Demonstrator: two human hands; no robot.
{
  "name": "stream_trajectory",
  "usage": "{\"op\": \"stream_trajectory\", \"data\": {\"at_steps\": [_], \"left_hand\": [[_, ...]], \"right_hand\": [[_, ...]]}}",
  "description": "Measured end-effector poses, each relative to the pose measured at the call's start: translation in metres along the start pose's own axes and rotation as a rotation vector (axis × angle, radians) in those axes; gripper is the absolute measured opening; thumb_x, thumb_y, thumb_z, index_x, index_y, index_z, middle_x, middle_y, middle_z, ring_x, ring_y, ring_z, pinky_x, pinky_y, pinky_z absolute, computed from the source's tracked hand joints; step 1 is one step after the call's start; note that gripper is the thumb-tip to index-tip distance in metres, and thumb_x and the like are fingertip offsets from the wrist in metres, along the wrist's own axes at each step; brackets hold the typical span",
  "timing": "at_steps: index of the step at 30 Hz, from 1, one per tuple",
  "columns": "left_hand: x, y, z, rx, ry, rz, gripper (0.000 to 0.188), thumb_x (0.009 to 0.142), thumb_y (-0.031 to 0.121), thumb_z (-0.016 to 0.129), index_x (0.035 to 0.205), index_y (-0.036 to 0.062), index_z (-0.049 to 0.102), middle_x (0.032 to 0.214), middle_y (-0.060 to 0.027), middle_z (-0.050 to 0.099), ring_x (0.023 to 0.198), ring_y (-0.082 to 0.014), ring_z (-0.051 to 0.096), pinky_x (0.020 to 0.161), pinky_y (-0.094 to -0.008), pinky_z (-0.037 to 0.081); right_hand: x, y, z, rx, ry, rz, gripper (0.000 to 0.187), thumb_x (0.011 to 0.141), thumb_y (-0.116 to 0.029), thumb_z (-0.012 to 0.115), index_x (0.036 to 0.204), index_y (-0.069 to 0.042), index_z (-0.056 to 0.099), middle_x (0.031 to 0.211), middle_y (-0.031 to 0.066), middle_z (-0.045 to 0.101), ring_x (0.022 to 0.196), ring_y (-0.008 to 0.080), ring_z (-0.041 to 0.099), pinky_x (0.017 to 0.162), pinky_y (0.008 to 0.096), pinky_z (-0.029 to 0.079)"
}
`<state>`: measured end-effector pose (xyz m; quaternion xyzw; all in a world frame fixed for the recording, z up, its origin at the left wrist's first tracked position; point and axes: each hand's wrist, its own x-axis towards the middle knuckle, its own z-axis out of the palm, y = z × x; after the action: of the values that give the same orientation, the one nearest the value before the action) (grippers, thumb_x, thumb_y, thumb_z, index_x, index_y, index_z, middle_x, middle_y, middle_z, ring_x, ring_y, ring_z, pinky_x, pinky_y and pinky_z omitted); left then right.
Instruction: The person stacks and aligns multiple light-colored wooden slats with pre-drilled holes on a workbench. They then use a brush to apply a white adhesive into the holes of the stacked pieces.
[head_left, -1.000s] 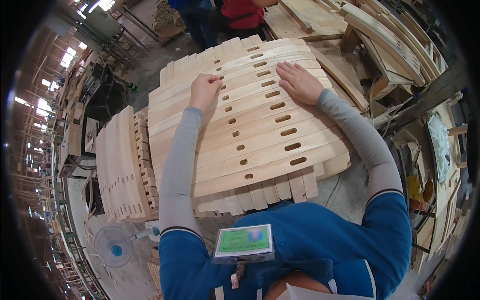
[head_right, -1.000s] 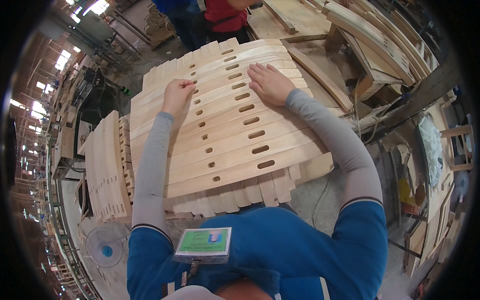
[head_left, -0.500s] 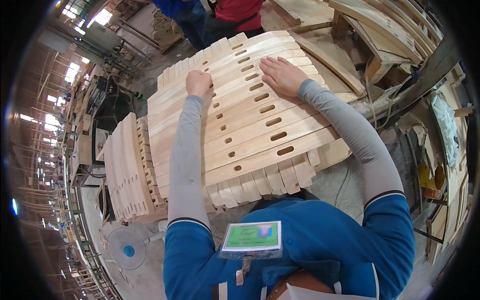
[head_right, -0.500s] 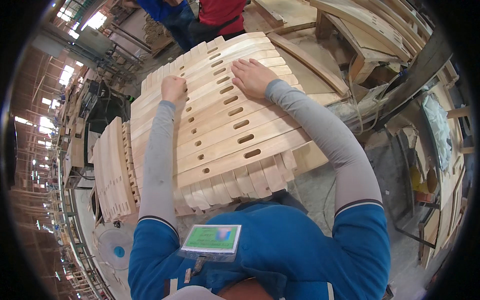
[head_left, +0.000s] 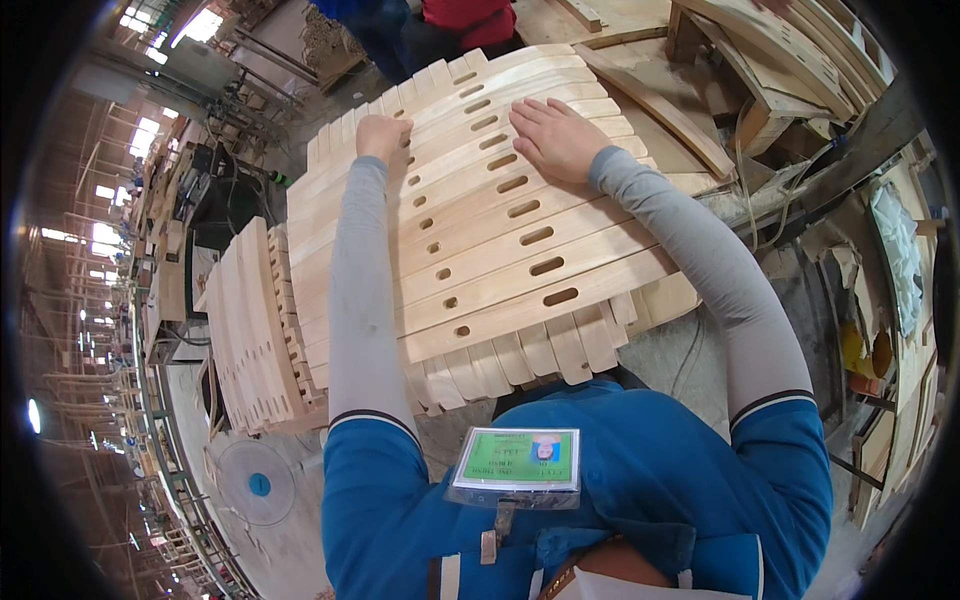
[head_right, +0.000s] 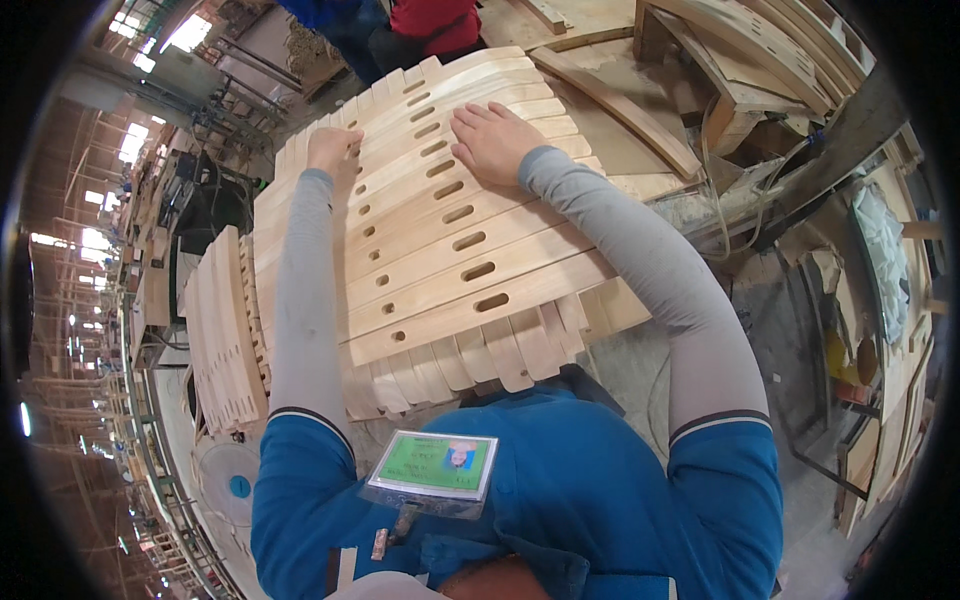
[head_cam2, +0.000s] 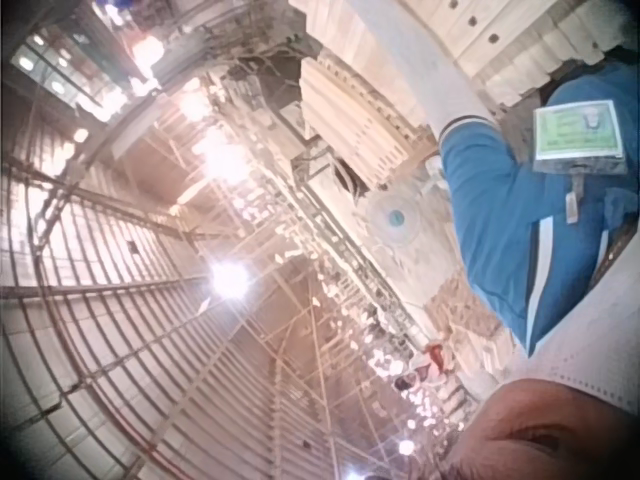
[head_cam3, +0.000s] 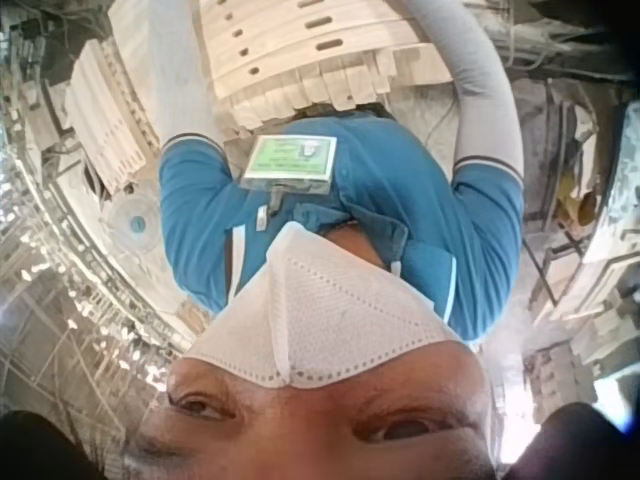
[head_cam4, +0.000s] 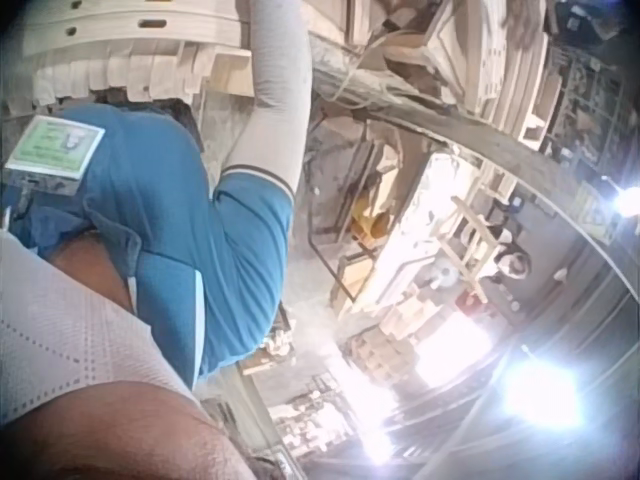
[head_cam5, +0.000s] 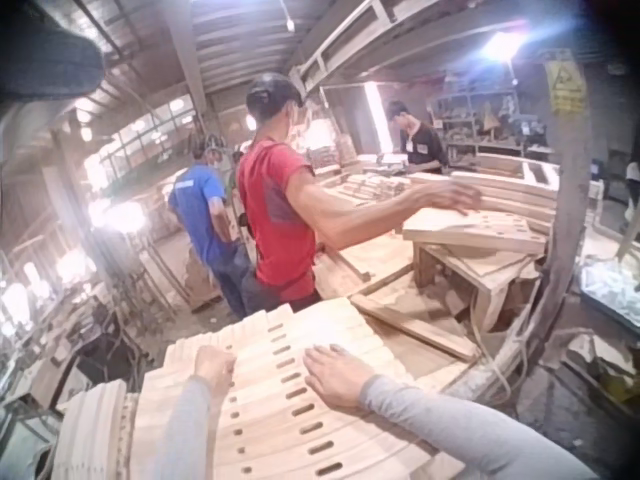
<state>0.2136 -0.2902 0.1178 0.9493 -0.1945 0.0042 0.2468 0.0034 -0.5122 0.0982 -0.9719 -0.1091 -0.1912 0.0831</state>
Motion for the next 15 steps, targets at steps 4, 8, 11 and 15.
{"op": "stream_trajectory", "data": {"at_steps": [4,8,11,15], "left_hand": [[0.002,-0.007,0.008,-0.097,0.024,-0.002,0.02,0.069,0.022,0.062,0.065,0.0029,0.064,0.071,-0.0158,0.064,0.067,-0.0265,0.062,0.064,-0.0333,0.047],[0.003,0.0,0.025,-0.043,0.207,0.031,0.018,0.071,0.02,0.059,0.068,0.0025,0.064,0.075,-0.0165,0.064,0.066,-0.0256,0.062,0.064,-0.0328,0.047],[-0.002,-0.021,0.023,-0.24,0.537,-0.034,0.016,0.074,0.018,0.057,0.074,0.0028,0.063,0.072,-0.0124,0.063,0.057,-0.0219,0.058,0.055,-0.0319,0.046],[-0.013,-0.063,-0.04,-1.369,0.752,-0.556,0.016,0.08,0.014,0.054,0.092,0.0042,0.059,0.066,-0.004,0.054,0.048,-0.0139,0.046,0.042,-0.027,0.038]], "right_hand": [[-0.002,0.0,-0.001,0.002,-0.005,0.016,0.046,0.093,-0.032,0.034,0.125,0.0,0.041,0.131,0.0154,0.04,0.124,0.0273,0.035,0.104,0.039,0.024],[-0.005,0.005,-0.002,-0.007,0.007,0.019,0.045,0.092,-0.031,0.033,0.123,0.001,0.042,0.129,0.0149,0.042,0.123,0.0265,0.035,0.104,0.0391,0.025],[0.002,-0.005,-0.004,0.026,-0.011,-0.004,0.045,0.093,-0.031,0.034,0.124,0.0,0.041,0.131,0.0153,0.041,0.124,0.0275,0.035,0.104,0.0389,0.025],[0.003,-0.008,-0.002,0.037,0.024,-0.021,0.044,0.093,-0.03,0.034,0.124,0.0,0.041,0.13,0.0152,0.041,0.124,0.0272,0.035,0.104,0.0389,0.025]]}}
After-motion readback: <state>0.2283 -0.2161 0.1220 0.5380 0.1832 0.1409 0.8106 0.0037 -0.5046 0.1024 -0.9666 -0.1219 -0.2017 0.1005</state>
